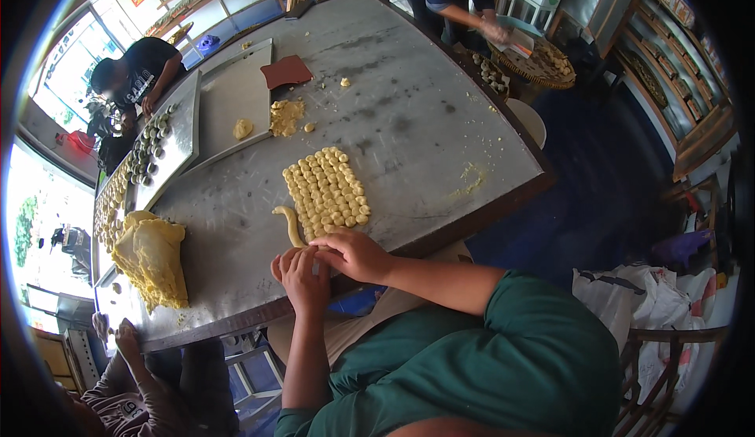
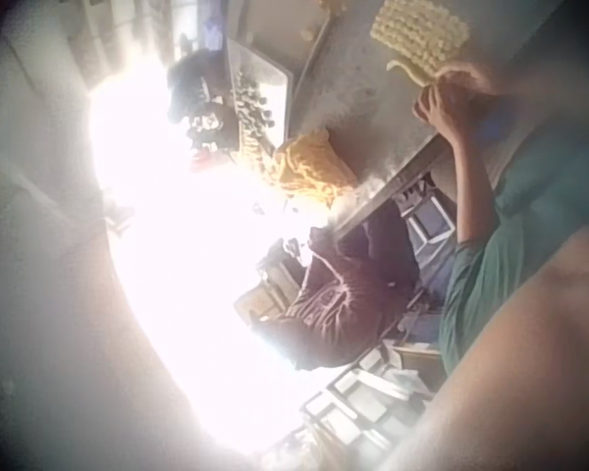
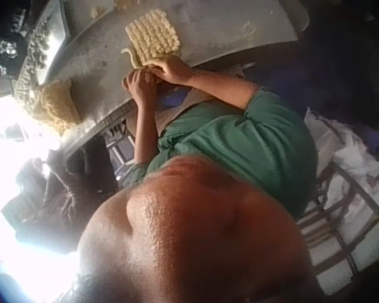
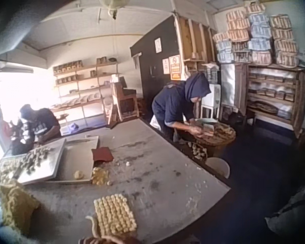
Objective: The person prepares pieces of dough on a metal table by hand, rolling and shaping them into small round balls and arranging them into a rectangular grid.
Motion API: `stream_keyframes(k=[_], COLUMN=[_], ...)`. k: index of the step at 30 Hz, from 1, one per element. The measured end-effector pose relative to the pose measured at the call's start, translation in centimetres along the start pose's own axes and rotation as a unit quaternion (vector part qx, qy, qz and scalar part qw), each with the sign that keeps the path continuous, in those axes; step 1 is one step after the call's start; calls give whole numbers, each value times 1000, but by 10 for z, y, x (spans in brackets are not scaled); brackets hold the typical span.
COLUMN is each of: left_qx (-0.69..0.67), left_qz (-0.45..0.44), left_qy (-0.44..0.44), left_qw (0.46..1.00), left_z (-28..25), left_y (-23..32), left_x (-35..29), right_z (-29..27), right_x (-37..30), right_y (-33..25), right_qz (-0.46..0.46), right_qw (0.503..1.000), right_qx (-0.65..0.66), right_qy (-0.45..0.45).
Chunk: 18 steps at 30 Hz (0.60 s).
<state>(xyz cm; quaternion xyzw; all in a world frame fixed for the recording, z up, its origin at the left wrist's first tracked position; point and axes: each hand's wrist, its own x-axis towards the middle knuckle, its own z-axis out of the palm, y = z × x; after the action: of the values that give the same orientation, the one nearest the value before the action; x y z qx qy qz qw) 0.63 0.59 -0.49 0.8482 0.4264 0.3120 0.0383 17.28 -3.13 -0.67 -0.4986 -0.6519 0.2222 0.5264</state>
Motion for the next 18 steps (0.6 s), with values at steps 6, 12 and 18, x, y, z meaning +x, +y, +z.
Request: stream_keyframes(k=[6, 12, 18], left_qx=[-7, -42, -78], left_qz=[26, 45, 52], left_qy=[53, 99, 96], left_qw=[998, 993, 991], left_z=[-5, -6, -4], left_y=[4, 5, -3], left_x=[1, -1, -3], right_z=[4, 6, 9], right_x=[-5, -7, -11], right_y=[2, 3, 7], right_qz=[-17, -47, -32], right_qw=[1000, 998, 999], right_qx=[9, 28, 13], right_qy=[-1, 18, 26])
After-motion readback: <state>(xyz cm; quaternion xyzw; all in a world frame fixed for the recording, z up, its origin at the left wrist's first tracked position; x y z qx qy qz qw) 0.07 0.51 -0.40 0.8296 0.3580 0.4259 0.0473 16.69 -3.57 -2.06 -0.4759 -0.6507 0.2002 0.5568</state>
